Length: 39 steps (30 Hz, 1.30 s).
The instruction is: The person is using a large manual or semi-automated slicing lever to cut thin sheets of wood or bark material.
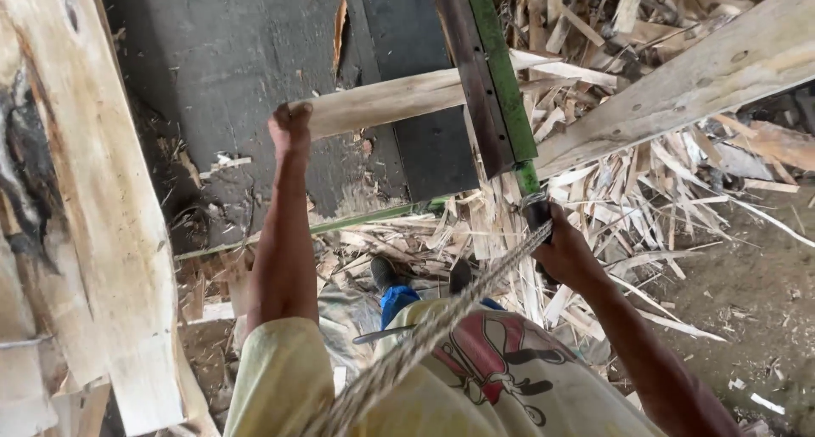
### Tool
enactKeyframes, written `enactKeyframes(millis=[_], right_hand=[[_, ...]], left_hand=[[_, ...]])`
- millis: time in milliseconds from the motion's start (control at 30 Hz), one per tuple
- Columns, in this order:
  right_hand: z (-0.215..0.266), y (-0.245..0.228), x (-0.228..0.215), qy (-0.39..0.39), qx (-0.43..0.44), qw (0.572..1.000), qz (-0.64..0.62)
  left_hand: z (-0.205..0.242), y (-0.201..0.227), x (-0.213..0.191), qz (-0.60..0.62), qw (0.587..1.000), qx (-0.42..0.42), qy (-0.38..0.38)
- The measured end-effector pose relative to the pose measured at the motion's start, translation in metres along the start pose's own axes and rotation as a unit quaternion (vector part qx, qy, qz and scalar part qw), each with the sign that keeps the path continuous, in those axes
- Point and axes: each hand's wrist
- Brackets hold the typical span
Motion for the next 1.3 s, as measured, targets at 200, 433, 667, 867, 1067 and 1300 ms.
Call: enactKeyframes(millis=[200, 433, 667, 867, 1067, 1300], right_hand=[[0.028, -0.059, -0.052, -0.030, -0.001, 1.000, -0.001], [-0.054, 0.104, 0.055, 0.032, -0.084, 0.996, 0.014], [-0.060, 0.157, 0.072, 0.037, -0.013, 0.999, 0.008], [-0.008, 0.024, 0.004, 0.014, -0.121, 0.993, 0.004], [-0.009, 0.034, -0.009, 0.005, -0.049, 0.997, -0.067], [-0.010, 0.022, -0.013, -0.002, -0.006, 0.998, -0.065]], left_hand=[[-0.021, -0.025, 0.016, -0.022, 0.997, -0.069, 0.002], [-0.042, -0.052, 0.029, 0.008, 1.000, 0.000, 0.005], [-0.002, -0.103, 0.005, 0.197, 0.978, -0.058, 0.045], [0.146, 0.001, -0.038, 0.143, 0.936, -0.294, -0.131], [0.215, -0.019, -0.024, 0.131, 0.912, -0.311, -0.233], [0.175, 0.031, -0.119, 0.340, 0.938, 0.069, 0.007]])
Point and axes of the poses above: each hand's wrist, its own z-axis away from the middle knuckle, its own x-axis out of the palm, y = z × x, and after that the axes turned 11 degrees about -x, right-handed
